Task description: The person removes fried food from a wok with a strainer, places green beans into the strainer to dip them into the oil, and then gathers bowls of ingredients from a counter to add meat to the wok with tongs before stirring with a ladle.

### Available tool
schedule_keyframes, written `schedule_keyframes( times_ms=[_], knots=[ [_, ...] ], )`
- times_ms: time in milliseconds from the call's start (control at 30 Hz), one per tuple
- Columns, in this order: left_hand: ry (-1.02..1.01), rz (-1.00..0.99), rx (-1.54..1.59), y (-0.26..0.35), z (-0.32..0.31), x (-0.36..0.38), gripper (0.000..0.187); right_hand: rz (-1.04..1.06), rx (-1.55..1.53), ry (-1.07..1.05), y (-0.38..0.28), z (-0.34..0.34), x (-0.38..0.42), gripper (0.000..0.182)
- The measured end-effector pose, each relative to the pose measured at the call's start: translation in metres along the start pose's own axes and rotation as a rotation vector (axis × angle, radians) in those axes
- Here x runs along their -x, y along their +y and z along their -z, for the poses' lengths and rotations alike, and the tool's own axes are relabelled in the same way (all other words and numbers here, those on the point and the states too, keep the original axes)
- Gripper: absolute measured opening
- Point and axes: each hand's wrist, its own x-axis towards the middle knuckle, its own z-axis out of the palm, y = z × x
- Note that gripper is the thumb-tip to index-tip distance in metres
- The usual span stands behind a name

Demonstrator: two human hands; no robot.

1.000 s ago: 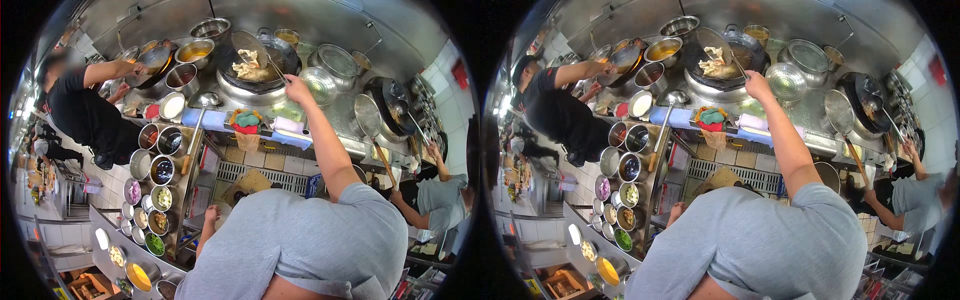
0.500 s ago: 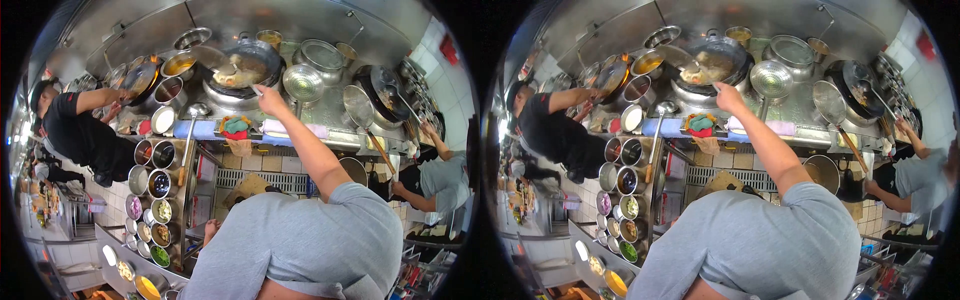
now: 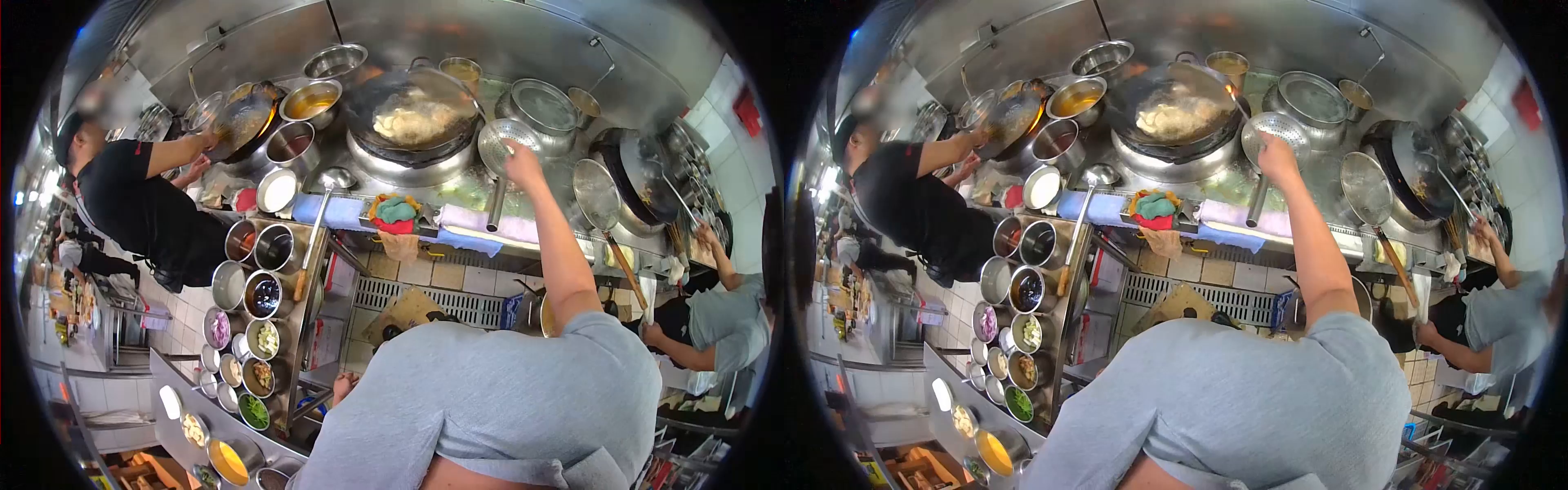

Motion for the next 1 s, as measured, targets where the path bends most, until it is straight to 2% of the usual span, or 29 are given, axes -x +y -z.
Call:
schedule_keyframes(
  times_ms=[67, 167, 233, 300, 367, 400, 433, 500, 533, 600, 700, 733, 800, 833, 900, 967, 1000],
  knots=[
    [-0.057, 0.002, -0.090, -0.002, 0.004, 0.005, 0.027, -0.139, -0.045, 0.038, 0.000, -0.001, -0.017, 0.039],
    [0.030, 0.020, -0.212, 0.008, 0.003, 0.016, 0.034, -0.113, -0.025, 0.113, 0.016, -0.026, -0.053, 0.039],
    [0.136, 0.114, 0.080, 0.009, 0.002, 0.010, 0.031, -0.052, 0.005, 0.168, 0.032, -0.052, -0.075, 0.036],
    [0.139, 0.098, 0.064, 0.014, 0.002, 0.015, 0.028, 0.019, 0.033, 0.224, 0.026, -0.059, -0.081, 0.033],
    [0.138, 0.064, 0.021, 0.031, -0.004, 0.028, 0.023, -0.426, -0.521, -0.211, 0.005, -0.059, -0.075, 0.024],
    [0.135, 0.048, -0.003, 0.042, -0.009, 0.035, 0.021, -0.519, -0.749, -0.218, -0.005, -0.064, -0.068, 0.018],
    [0.131, 0.035, -0.030, 0.048, -0.013, 0.042, 0.019, -0.516, -0.750, -0.216, -0.011, -0.070, -0.060, 0.018],
    [0.209, 0.021, -0.066, 0.071, -0.036, 0.064, 0.018, -0.696, -1.036, -0.240, -0.026, -0.079, -0.052, 0.013],
    [0.194, 0.021, -0.048, 0.067, -0.035, 0.062, 0.018, -0.690, -1.035, -0.241, -0.032, -0.088, -0.052, 0.013],
    [0.132, 0.006, 0.069, 0.025, -0.018, 0.019, 0.019, -0.844, -1.233, -0.440, -0.041, -0.107, -0.051, 0.009],
    [0.088, -0.024, 0.143, -0.006, -0.012, -0.011, 0.020, -0.866, -1.574, -0.482, -0.058, -0.119, -0.037, 0.014],
    [0.074, -0.046, 0.139, -0.004, -0.015, -0.009, 0.020, -0.868, -1.573, -0.483, -0.058, -0.119, -0.036, 0.014],
    [0.050, -0.090, 0.130, 0.012, -0.017, 0.005, 0.020, -0.836, -1.621, -0.497, -0.062, -0.115, -0.034, 0.027],
    [0.022, -0.045, 0.109, 0.025, -0.017, 0.014, 0.020, -0.833, -1.620, -0.501, -0.066, -0.109, -0.031, 0.027],
    [-0.008, 0.007, 0.089, 0.054, -0.023, 0.038, 0.020, -0.774, -1.494, -0.437, -0.072, -0.091, -0.016, 0.039],
    [0.140, -0.006, -0.194, 0.084, -0.042, 0.072, 0.020, -0.738, -1.433, -0.400, -0.075, -0.084, -0.008, 0.043],
    [0.106, -0.026, -0.144, 0.069, -0.032, 0.056, 0.020, -0.691, -1.312, -0.354, -0.080, -0.079, -0.007, 0.043]
  ],
)
